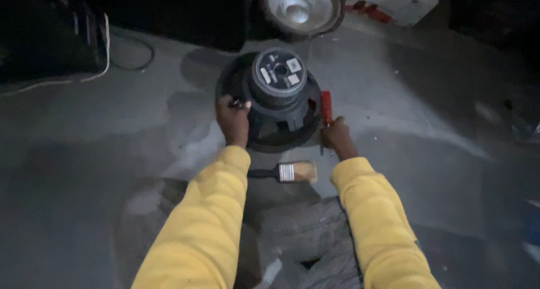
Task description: The person removes a central component from a JBL 1300 speaker, then uses a paintbrush to apply white paint to the interior of a separate speaker cone. The person rotates the cone while painting and continues applying paint until the end of the clip.
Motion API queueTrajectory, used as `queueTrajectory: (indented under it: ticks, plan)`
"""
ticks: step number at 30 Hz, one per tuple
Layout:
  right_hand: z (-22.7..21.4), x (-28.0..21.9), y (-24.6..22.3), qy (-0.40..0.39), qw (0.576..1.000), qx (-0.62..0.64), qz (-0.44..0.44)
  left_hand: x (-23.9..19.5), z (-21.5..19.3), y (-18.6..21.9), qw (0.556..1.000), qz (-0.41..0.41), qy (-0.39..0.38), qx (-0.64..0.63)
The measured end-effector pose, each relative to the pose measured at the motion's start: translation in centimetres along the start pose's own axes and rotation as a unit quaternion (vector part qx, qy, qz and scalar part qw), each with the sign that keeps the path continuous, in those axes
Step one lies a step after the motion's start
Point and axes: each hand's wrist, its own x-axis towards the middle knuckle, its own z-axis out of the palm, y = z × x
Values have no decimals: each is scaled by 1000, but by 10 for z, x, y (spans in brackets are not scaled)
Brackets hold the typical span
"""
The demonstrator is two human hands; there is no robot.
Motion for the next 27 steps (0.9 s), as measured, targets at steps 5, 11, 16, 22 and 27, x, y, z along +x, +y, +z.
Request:
queueTrajectory:
  ticks: [5,11,16,22,27]
  plan:
    - [2,-94,-59,182,932,-246,-196,-7,-7,15,1000,-6,12,-19]
    - [61,-187,-57,-1,791,-410,-453,-26,-20,54,977,171,60,114]
    - [64,-182,-63,-136,806,-406,-408,-56,-20,91,949,276,-16,151]
    - [-13,-157,-74,-8,919,-270,-287,-47,-9,110,978,162,-86,95]
    - [-72,-132,-71,-30,951,40,-304,-54,10,89,977,201,-30,61]
